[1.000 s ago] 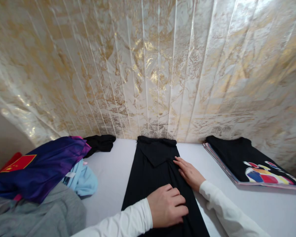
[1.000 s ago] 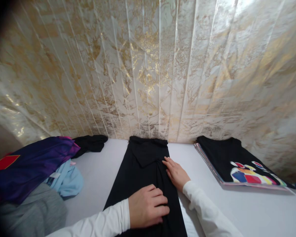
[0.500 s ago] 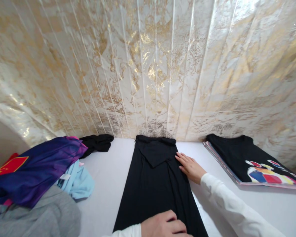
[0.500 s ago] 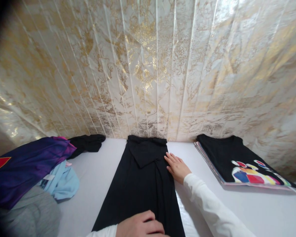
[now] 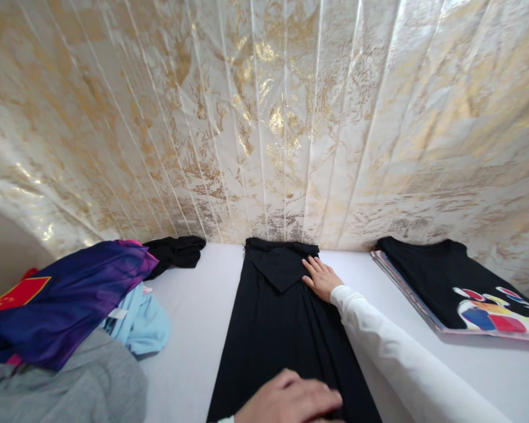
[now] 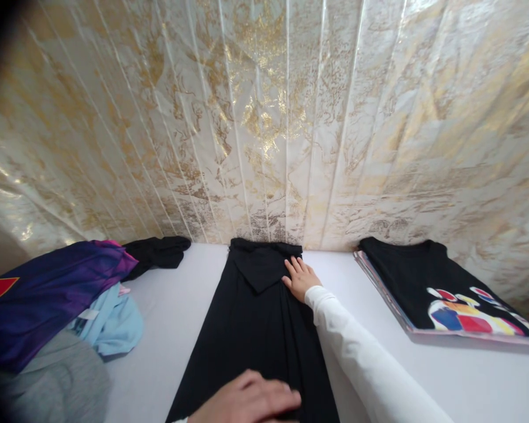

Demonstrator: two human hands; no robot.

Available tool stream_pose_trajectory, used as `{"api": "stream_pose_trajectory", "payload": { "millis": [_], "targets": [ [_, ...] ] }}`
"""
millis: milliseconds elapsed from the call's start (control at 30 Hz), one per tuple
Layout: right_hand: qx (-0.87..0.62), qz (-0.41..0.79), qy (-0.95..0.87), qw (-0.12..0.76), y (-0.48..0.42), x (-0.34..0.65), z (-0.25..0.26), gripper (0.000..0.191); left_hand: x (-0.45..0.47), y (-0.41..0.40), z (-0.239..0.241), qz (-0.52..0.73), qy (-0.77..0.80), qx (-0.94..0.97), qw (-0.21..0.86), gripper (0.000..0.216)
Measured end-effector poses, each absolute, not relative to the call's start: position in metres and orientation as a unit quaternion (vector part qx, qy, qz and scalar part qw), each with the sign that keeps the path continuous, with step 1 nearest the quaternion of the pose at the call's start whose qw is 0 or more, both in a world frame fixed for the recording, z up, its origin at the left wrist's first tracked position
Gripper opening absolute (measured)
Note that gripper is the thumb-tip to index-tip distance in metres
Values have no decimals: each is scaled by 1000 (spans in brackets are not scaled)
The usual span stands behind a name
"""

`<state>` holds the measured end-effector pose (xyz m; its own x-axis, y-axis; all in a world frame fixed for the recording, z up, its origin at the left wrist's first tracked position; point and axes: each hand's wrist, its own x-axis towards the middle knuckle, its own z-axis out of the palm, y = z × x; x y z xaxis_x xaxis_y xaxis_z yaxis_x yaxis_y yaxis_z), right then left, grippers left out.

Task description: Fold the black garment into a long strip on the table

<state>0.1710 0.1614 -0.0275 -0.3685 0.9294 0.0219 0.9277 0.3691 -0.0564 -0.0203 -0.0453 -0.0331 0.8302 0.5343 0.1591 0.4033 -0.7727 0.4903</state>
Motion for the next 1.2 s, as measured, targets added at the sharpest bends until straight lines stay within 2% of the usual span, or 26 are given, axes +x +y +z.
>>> {"api": "stream_pose_trajectory", "payload": {
  "millis": [100, 200, 400, 600, 733, 967, 1133, 1200],
  "targets": [
    [-572, 6, -820, 26, 171, 165, -30, 60, -51, -21, -3, 170, 429, 881, 103, 47],
    [-570, -8, -821, 33, 179, 163, -32, 59, -78, 18, -1, 120, 556, 821, 52, 49],
    [-518, -49, -852, 59, 196, 181, -26, 51, -97, 84, -19, 75, 572, 817, 2, 53],
    [-473, -77, -874, 79, 206, 196, -17, 42, -96, 107, -20, 78, 572, 816, 1, 53],
    [-479, -85, -868, 97, 184, 185, -9, 47, -96, 108, -21, 87, 573, 815, 0, 53],
    [-396, -38, -903, 164, 49, 189, 4, 51, -96, 70, -8, 118, 562, 819, 0, 47],
    [-383, -54, -907, 165, -27, 221, -18, 63, -107, -21, 7, 143, 501, 852, 59, 48],
    [-389, -77, -902, 172, -45, 230, -20, 64, -115, -63, 12, 174, 484, 854, 86, 42]
  ]
}}
